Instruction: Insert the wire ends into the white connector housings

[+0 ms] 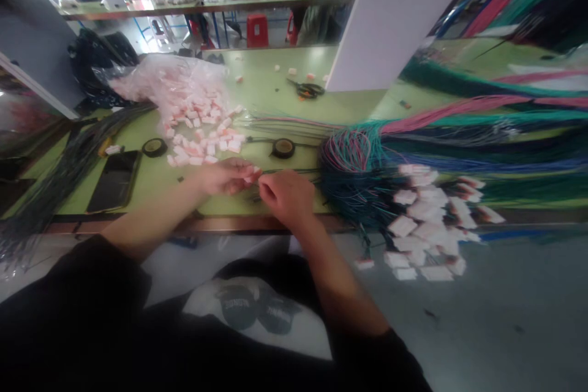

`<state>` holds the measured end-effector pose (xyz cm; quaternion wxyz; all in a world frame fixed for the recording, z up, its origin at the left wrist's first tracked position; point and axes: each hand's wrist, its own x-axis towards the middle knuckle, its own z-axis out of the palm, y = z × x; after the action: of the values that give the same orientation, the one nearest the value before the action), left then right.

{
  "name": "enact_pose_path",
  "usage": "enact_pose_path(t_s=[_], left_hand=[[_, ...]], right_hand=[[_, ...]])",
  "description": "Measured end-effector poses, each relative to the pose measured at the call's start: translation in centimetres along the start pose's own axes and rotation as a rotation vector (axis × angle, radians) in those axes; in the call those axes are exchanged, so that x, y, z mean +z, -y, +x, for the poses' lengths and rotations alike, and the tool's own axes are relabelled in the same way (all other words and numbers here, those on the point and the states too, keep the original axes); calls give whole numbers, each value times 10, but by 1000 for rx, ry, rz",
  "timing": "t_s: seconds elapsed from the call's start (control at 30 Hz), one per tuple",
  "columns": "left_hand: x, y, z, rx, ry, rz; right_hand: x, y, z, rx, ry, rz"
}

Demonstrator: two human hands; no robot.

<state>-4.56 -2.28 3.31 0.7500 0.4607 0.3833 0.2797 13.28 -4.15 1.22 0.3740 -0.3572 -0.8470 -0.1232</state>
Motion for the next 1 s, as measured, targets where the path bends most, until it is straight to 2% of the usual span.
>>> enact_pose_path(t_s=[0.17,0.37,0.67,0.83,1.0], left_hand=[[0,2,1,-27,16,-23],[-1,8,5,-43,-14,-47],[-2,2,5,-34,47,-95],[2,-1,1,-21,42,-84],[3,2,1,18,-3,-85]], right_hand=[[4,1,-1,-52,-54,-19],[2,3,1,-40,28,-81],[-5,0,7,139,160,159],[-7,3,8,197,154,282],[-6,4,10,212,153,289]])
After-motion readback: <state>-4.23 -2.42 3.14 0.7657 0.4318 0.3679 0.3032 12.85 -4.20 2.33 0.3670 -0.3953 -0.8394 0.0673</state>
